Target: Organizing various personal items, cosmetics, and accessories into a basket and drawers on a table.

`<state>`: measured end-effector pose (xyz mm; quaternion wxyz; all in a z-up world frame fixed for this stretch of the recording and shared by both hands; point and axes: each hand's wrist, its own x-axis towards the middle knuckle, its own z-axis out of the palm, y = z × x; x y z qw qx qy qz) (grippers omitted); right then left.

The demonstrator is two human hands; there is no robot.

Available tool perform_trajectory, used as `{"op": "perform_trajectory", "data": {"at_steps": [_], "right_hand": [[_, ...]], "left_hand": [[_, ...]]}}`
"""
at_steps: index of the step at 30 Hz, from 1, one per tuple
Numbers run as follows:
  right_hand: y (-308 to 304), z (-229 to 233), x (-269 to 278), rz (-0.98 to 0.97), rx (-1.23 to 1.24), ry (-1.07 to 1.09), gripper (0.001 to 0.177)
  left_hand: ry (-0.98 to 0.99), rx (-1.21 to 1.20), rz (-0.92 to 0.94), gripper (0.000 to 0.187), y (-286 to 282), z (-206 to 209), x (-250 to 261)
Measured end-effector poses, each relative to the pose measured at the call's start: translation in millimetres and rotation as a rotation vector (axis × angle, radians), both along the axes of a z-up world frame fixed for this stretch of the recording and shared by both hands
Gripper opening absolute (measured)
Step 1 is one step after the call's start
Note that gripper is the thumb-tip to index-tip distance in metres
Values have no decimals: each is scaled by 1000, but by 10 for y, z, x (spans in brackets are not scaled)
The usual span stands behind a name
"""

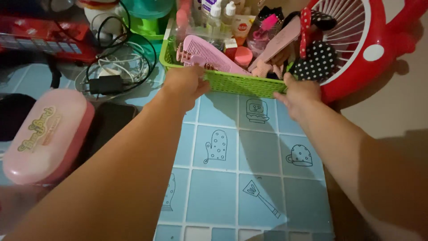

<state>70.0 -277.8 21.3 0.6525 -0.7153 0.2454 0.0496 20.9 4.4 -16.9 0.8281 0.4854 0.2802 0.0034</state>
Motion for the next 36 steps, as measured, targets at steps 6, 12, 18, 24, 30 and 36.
{"op": "perform_trajectory", "data": {"at_steps": [6,12,18,24,30,36], "right_hand": [[19,25,45,-31,-1,15,49],[110,893,-263,456,-834,193,41],[181,1232,-191,215,-1340,-748,47],[166,1032,305,441,-1288,-975,62],[13,821,629,495,-1468,-858,38],[650,776,61,200,-1398,-1197,65]], "left_hand": [[-33,18,17,28,-57,71,-89],[-83,95,-34,29,-125,256,-270],[278,480,-408,22,-322,670,-355],[202,737,-612,28,-565,757,-429],[-103,1030,-576,25,-484,594,-553],[-14,1292,-282,28,-225,458,-806]]}}
